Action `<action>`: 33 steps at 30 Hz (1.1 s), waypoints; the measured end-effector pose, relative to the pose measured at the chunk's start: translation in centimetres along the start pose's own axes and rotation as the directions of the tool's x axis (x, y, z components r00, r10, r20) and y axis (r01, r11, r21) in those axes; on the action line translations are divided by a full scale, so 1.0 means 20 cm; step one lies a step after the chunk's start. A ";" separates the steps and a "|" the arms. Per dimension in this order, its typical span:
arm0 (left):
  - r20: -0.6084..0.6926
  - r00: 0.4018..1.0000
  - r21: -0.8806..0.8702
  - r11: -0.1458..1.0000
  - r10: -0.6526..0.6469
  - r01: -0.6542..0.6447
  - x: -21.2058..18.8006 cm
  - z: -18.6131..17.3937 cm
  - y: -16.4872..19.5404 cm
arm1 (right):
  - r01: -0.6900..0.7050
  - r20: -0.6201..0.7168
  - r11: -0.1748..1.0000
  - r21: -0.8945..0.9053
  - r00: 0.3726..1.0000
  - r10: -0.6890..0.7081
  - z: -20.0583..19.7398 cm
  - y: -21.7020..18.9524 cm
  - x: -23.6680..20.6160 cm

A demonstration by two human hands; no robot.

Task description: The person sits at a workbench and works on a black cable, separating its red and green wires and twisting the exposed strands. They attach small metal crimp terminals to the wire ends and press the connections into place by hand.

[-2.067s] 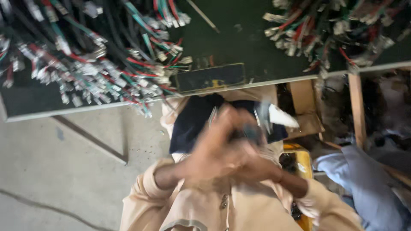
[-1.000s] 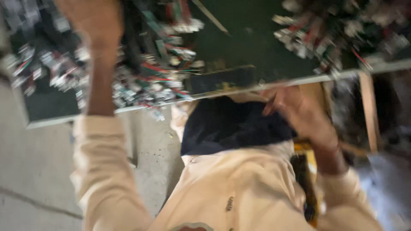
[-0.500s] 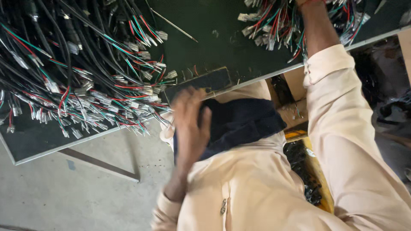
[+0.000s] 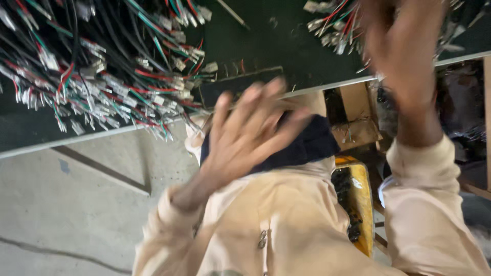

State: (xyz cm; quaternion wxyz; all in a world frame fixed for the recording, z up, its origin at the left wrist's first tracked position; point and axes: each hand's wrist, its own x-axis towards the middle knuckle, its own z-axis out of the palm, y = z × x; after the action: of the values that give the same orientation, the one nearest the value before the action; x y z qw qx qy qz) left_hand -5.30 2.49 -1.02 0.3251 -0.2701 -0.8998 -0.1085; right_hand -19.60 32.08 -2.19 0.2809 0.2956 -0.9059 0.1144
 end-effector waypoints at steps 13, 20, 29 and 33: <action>0.415 0.908 -0.509 0.810 -0.066 0.291 -0.38 0.36 0.17 | -0.229 0.717 0.831 0.507 0.648 -0.259 -0.25 -0.32 -0.42; 0.792 0.601 -0.609 -0.206 -0.107 0.766 -0.49 0.39 0.31 | -0.910 0.902 0.108 0.399 0.411 0.133 -0.09 -0.39 -0.47; 0.877 0.418 -0.406 -0.831 -0.237 0.380 -0.51 0.39 0.33 | -0.368 0.383 0.421 0.829 0.922 0.050 -0.03 -0.65 -0.55; 0.842 0.478 -0.476 -0.759 -0.249 0.444 -0.53 0.39 0.36 | -0.613 0.920 -0.706 0.355 0.362 0.149 0.08 -0.67 -0.60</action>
State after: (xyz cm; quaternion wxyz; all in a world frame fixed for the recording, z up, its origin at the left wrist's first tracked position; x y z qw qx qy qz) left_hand 1.41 7.09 -13.65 -0.2127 0.1010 -0.3788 -0.8950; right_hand -4.32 26.42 -9.87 -0.3251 -0.1609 -0.4364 0.8234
